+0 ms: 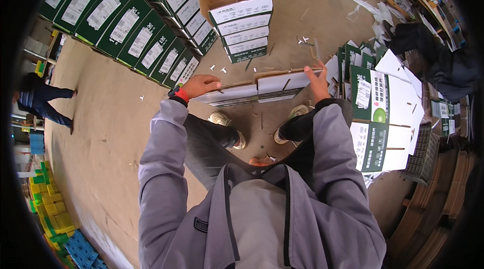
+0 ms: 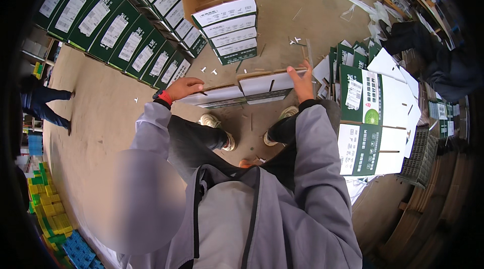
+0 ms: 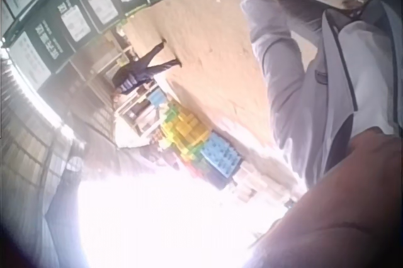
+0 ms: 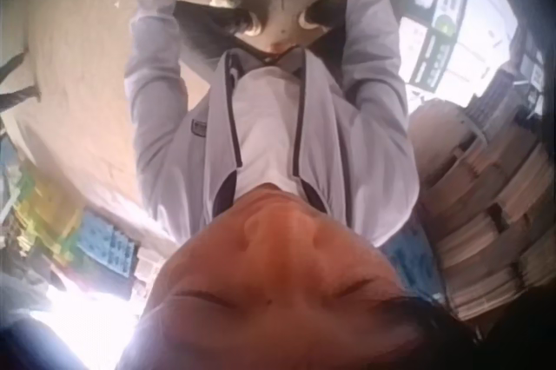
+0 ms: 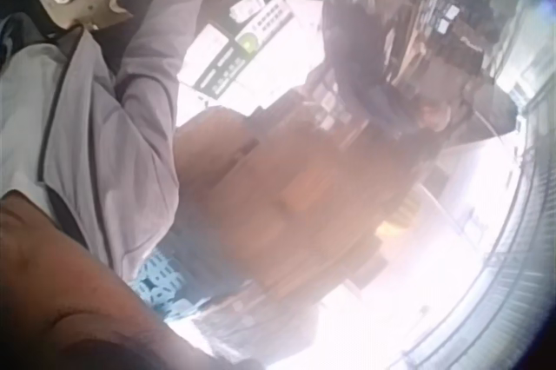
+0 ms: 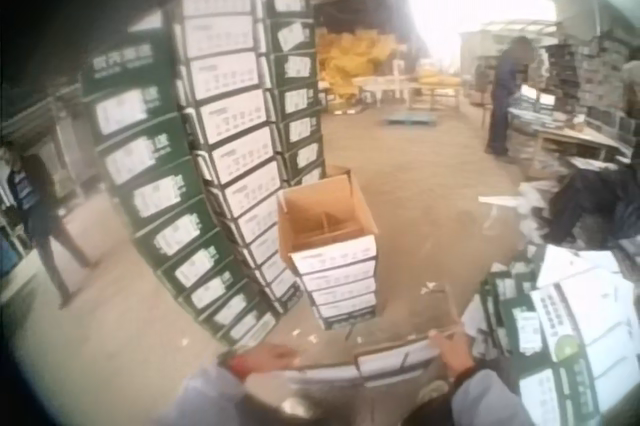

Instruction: The person sits on the floor and repeatedly folds flat cardboard pieces into boxes, inserts white inserts, and stacks the finished boxes. The person handles cardboard and white inserts by hand.

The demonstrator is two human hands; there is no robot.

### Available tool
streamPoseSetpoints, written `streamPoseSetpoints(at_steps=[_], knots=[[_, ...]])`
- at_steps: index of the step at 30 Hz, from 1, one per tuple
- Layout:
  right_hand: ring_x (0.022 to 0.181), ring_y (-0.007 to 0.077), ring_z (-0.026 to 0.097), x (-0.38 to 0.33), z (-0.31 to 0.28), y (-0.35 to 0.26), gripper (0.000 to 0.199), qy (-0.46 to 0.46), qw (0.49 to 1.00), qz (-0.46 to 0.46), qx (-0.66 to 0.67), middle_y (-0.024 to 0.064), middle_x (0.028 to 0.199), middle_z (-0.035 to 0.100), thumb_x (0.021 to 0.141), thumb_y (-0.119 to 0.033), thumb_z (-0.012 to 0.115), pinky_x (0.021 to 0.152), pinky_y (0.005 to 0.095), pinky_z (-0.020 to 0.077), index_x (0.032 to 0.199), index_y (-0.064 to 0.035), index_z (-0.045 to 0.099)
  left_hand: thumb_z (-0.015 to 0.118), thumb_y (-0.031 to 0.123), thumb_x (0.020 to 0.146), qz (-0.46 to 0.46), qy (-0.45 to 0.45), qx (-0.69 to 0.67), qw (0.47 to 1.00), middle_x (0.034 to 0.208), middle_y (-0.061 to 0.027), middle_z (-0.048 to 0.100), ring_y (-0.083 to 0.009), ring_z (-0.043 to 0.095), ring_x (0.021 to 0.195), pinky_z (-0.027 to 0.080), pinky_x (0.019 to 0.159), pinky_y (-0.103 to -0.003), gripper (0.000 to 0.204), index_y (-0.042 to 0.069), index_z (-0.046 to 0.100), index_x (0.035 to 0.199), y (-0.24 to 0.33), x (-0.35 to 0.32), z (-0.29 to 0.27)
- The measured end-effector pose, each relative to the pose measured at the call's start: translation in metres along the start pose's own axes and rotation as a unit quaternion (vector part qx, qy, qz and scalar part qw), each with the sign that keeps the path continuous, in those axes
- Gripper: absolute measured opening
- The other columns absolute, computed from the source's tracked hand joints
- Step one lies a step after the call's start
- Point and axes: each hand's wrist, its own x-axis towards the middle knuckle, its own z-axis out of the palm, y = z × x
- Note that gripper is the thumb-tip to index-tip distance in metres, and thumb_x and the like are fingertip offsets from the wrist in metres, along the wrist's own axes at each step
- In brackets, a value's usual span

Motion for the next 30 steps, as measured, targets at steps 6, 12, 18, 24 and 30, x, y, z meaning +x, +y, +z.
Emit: streamPoseSetpoints(at_steps=[6,12,18,24,30], knots=[[0.139,0.0298,0.047,-0.001,-0.003,0.004,0.105,-0.012,0.999,-0.004,0.037,0.0170,0.153,0.048,0.088,-0.049,0.088,0.117,0.0431,0.0391,0.164,-0.0039,0.031,0.071,0.053,0.100,0.055,0.053,0.246,0.966,0.107,-0.0152,0.080,-0.0301,0.076,0.088,0.059,0.077,-0.040,0.050,0.011,0.078,0.125,0.027,-0.005,-0.006],[0.139,0.0290,0.047,-0.005,-0.005,0.000,0.104,-0.034,0.999,0.016,0.038,0.0185,0.156,0.046,0.089,-0.047,0.087,0.116,0.0426,0.0399,0.165,-0.0063,0.030,0.068,0.055,0.102,0.057,0.025,0.168,0.984,0.101,-0.0131,0.080,-0.0336,0.075,0.086,0.058,0.079,-0.042,0.049,0.012,0.078,0.124,0.010,-0.005,-0.001],[0.138,0.0309,0.049,-0.003,-0.009,0.008,0.105,-0.040,0.996,0.003,0.081,0.0188,0.157,0.045,0.088,-0.041,0.089,0.117,0.0441,0.0401,0.167,-0.0067,0.029,0.061,0.050,0.106,0.061,-0.001,0.265,0.962,0.097,-0.0190,0.077,-0.0413,0.072,0.088,0.055,0.079,-0.051,0.042,0.012,0.075,0.116,0.028,0.006,-0.007],[0.139,0.0288,0.049,0.020,-0.011,0.002,0.100,-0.069,0.995,0.012,0.073,0.0178,0.156,0.047,0.086,-0.020,0.082,0.117,0.0400,0.0402,0.168,-0.0048,0.027,0.060,0.042,0.106,0.087,-0.002,0.390,0.917,0.086,-0.0232,0.073,-0.0461,0.070,0.085,0.053,0.075,-0.059,0.035,0.009,0.071,0.106,0.046,0.010,0.001],[0.139,0.0265,0.050,0.056,0.001,-0.051,0.098,-0.157,0.984,-0.003,0.088,0.0165,0.154,0.052,0.081,-0.005,0.068,0.116,0.0341,0.0408,0.171,-0.0043,0.028,0.056,0.034,0.104,0.030,0.166,0.238,0.956,0.090,-0.0267,0.074,-0.0470,0.072,0.087,0.056,0.079,-0.059,0.040,-0.003,0.070,0.097,0.064,0.020,0.028]])
